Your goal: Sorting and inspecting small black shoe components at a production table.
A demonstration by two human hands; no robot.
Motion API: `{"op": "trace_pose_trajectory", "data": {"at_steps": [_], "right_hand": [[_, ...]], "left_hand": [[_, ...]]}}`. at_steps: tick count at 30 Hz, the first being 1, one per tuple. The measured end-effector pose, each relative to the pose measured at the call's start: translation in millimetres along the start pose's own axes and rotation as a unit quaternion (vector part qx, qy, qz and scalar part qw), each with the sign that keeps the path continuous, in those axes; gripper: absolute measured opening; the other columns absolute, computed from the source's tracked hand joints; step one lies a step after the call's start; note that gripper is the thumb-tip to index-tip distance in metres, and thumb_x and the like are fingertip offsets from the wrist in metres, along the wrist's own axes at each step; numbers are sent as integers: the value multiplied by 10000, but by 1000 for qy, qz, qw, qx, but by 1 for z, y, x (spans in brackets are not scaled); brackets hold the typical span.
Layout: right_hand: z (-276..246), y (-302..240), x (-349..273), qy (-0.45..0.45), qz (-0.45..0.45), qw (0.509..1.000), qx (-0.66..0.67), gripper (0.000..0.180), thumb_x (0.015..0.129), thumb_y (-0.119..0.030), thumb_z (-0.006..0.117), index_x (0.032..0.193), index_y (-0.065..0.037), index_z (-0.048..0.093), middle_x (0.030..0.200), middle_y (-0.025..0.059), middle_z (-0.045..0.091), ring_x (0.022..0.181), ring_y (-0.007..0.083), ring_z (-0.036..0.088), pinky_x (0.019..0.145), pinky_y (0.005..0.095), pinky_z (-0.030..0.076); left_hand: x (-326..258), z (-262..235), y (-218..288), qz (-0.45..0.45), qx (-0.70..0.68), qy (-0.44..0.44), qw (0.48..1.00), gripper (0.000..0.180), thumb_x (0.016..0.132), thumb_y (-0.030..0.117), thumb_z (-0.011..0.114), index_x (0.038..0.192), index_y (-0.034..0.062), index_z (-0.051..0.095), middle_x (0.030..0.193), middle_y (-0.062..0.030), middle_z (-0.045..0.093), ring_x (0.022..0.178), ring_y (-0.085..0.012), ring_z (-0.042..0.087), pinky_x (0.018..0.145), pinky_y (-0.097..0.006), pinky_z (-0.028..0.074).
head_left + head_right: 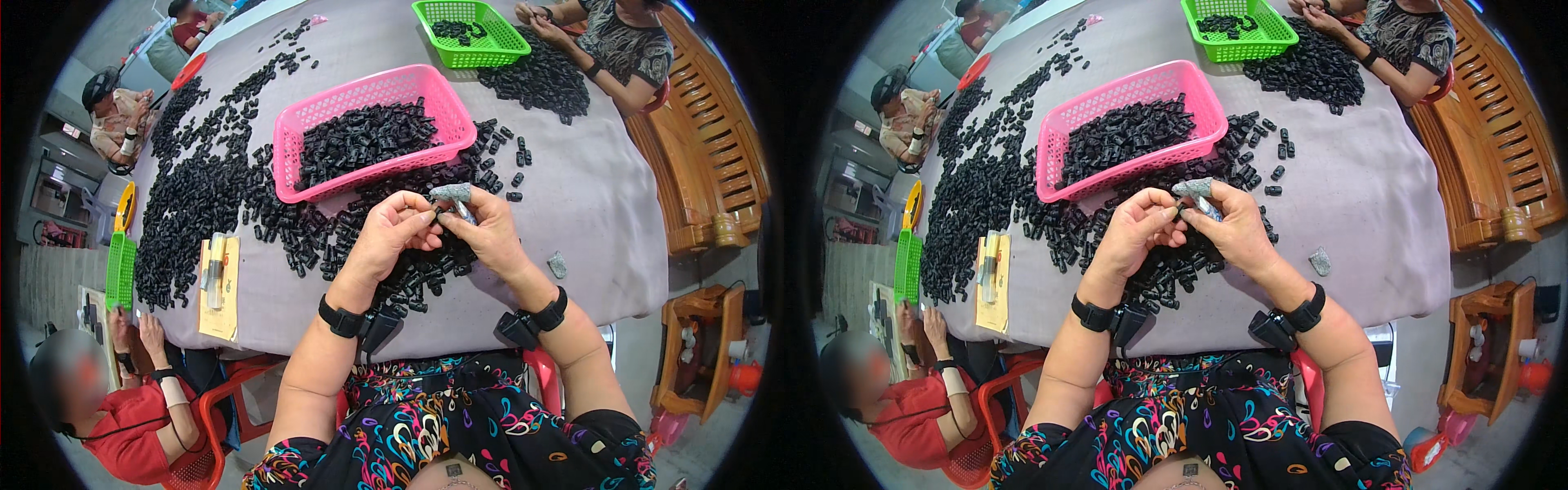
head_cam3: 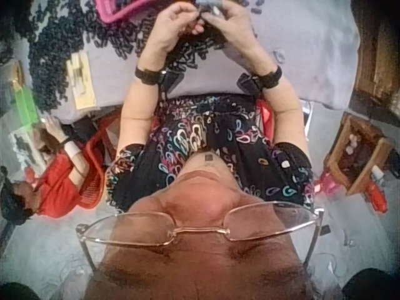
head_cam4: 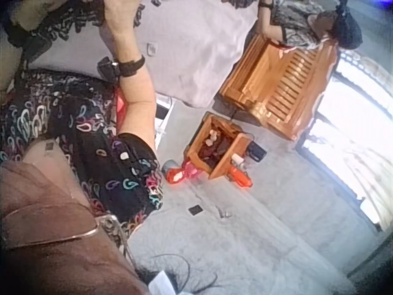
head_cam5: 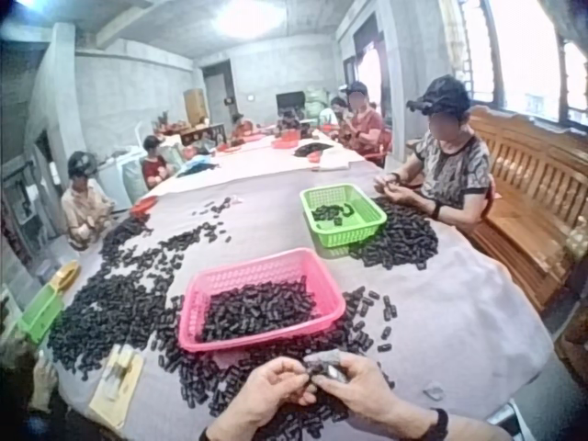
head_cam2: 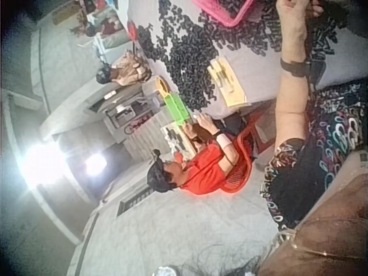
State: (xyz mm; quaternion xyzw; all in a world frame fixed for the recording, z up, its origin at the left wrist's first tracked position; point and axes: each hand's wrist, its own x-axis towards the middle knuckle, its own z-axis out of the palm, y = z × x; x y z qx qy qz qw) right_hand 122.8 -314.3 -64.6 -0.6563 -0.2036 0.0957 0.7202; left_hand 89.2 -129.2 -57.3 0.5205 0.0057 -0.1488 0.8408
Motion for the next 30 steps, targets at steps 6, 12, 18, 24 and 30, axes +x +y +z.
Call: {"op": "trace_pose_trajectory", "data": {"at_steps": [6,12,18,24,30], "right_hand": [[-2,0,2,27,-9,1000,-3,246,851,-54,676,1095,-29,653,928,-15,647,823,43,559,732,208,468],[0,2,1,43,-34,997,-52,228,857,-82,684,1078,-30,660,837,-23,635,749,37,537,674,204,453],[2,-6,-1,27,-25,997,-74,220,866,-93,677,1076,-29,662,819,-25,622,743,36,528,661,207,446],[5,-4,0,8,-24,1000,8,247,902,-108,635,1136,-28,645,891,-11,611,800,34,522,677,201,438],[-2,-8,-1,-7,3,998,-59,282,963,-128,539,1209,-9,608,965,9,614,860,45,531,726,213,448]], "left_hand": [[0,1,-1,16,51,10,999,175,915,89,627,1070,18,590,903,-40,656,741,-113,653,682,-237,551],[-1,4,0,12,60,16,998,202,901,73,641,1082,7,583,875,-35,647,722,-104,645,671,-232,549],[-1,4,-3,1,120,20,993,209,906,77,634,1094,13,568,849,-24,639,696,-84,624,658,-226,540],[-1,5,-1,35,130,40,990,194,925,84,595,1099,3,622,805,-24,638,659,-75,606,635,-212,522],[-2,-2,4,74,93,74,990,202,959,141,547,1062,10,660,766,-24,634,621,-77,582,585,-191,485]]}}
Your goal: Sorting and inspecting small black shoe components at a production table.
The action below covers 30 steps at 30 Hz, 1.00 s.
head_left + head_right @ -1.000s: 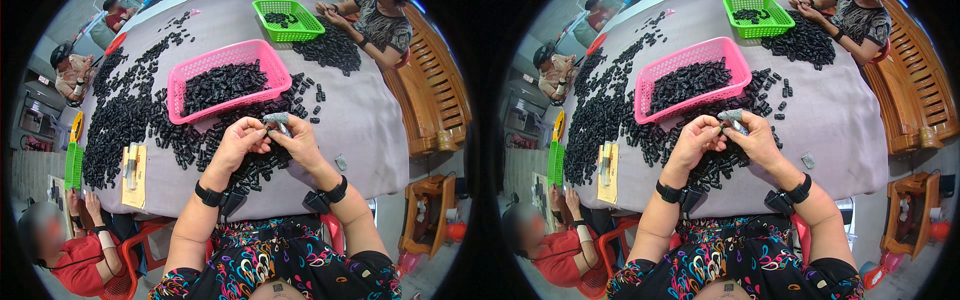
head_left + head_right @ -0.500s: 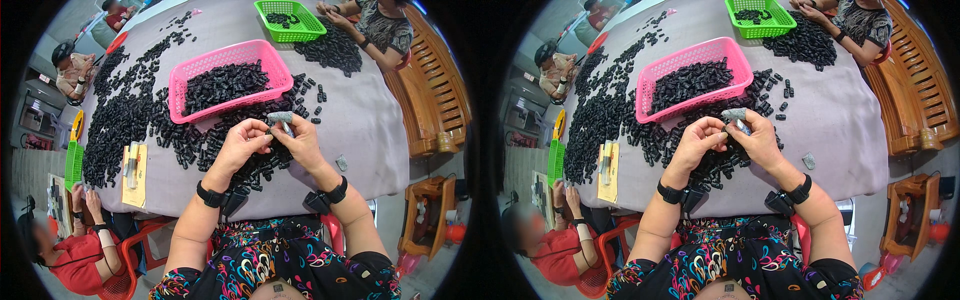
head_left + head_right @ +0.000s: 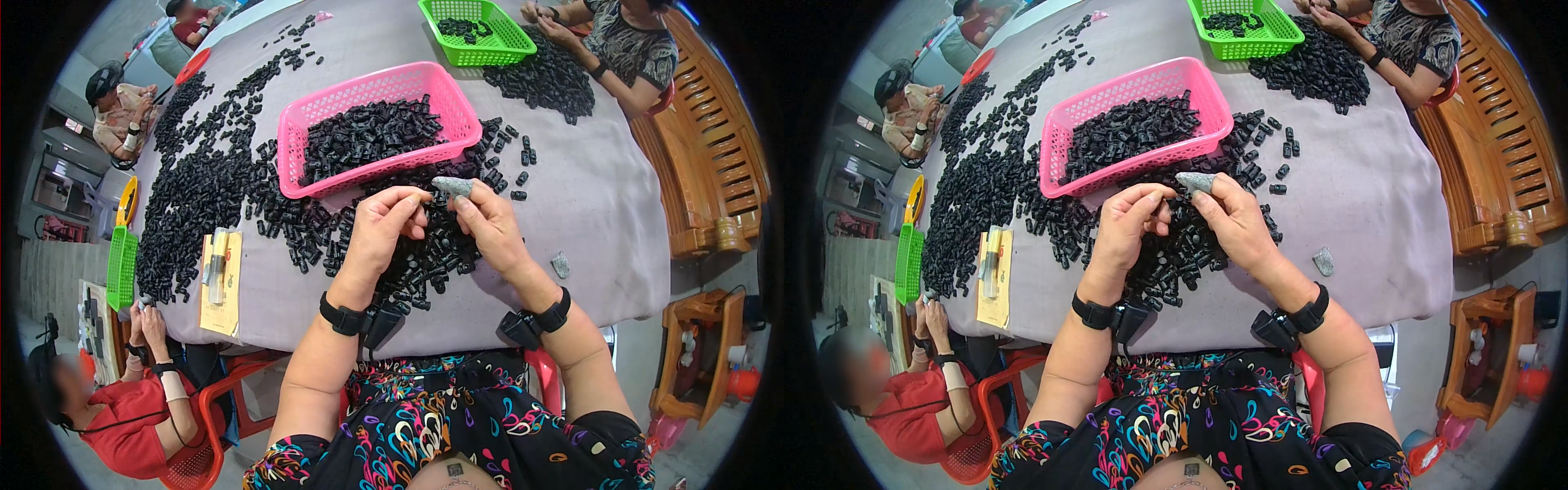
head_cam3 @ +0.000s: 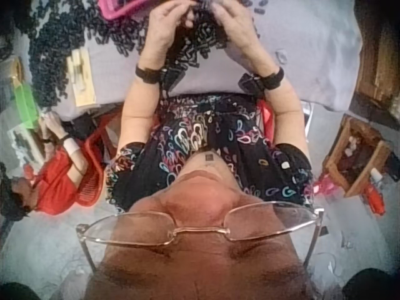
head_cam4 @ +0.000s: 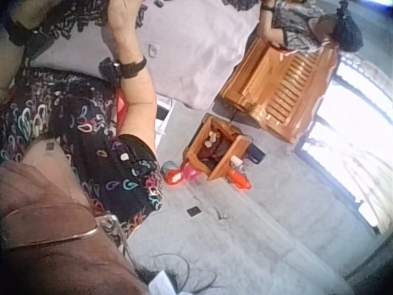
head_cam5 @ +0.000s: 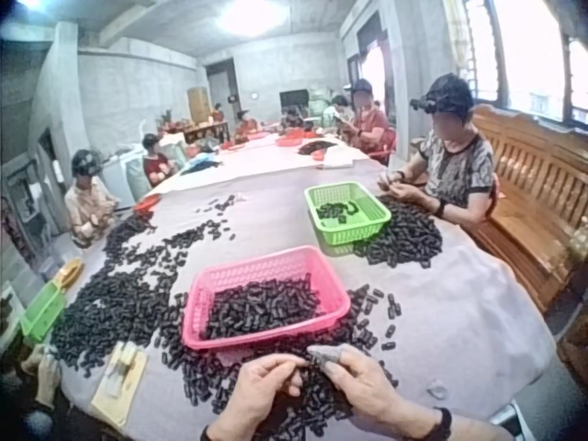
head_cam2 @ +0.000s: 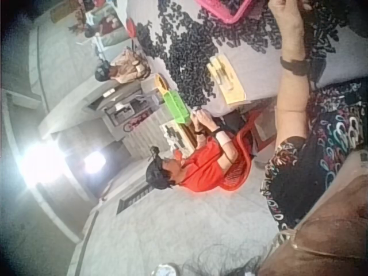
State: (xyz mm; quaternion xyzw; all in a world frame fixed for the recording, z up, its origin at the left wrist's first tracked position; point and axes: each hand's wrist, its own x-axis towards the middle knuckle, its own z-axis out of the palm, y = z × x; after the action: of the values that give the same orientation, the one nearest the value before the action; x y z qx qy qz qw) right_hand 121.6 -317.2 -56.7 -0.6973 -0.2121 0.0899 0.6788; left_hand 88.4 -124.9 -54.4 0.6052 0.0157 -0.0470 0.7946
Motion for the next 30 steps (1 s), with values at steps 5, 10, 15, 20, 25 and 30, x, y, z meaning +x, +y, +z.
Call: {"op": "trace_pose_trajectory", "data": {"at_steps": [5,10,15,20,25,30], "right_hand": [[3,0,-1,-25,11,999,35,286,953,-131,557,1207,-7,602,1012,9,635,884,64,547,789,231,459],[3,-2,0,-39,24,998,51,291,945,-129,570,1209,-9,592,1018,3,642,890,65,553,806,237,461],[3,-2,0,-33,23,998,52,313,946,-123,570,1241,-20,573,986,2,631,886,52,546,800,226,459],[3,0,1,-30,28,998,50,324,944,-118,572,1254,-24,566,952,-13,614,866,44,537,781,214,453],[2,1,1,-30,24,998,50,327,941,-114,574,1256,-26,564,918,-27,593,828,32,514,743,198,437],[3,1,1,-27,21,998,49,321,940,-120,579,1246,-27,570,892,-39,580,805,27,496,721,193,425]], "left_hand": [[0,1,-2,-14,-53,0,998,199,954,171,588,1058,27,679,769,-17,647,626,-68,590,588,-192,498],[1,-1,-4,-27,-86,-9,996,238,951,155,592,1130,10,650,827,-47,665,660,-92,617,613,-207,522],[2,-4,-3,-51,-135,-40,989,278,944,116,587,1191,-9,611,912,-82,684,744,-129,667,674,-233,567],[3,-6,-5,-55,-137,-59,987,327,929,75,597,1242,-14,570,977,-99,685,811,-155,688,720,-254,589],[3,-3,-4,-54,-117,-48,991,325,924,77,607,1235,-10,572,948,-79,676,782,-137,676,699,-241,572],[3,-1,-4,-42,-114,-46,991,318,940,80,581,1245,-4,557,904,-53,657,729,-117,655,659,-224,544]]}}
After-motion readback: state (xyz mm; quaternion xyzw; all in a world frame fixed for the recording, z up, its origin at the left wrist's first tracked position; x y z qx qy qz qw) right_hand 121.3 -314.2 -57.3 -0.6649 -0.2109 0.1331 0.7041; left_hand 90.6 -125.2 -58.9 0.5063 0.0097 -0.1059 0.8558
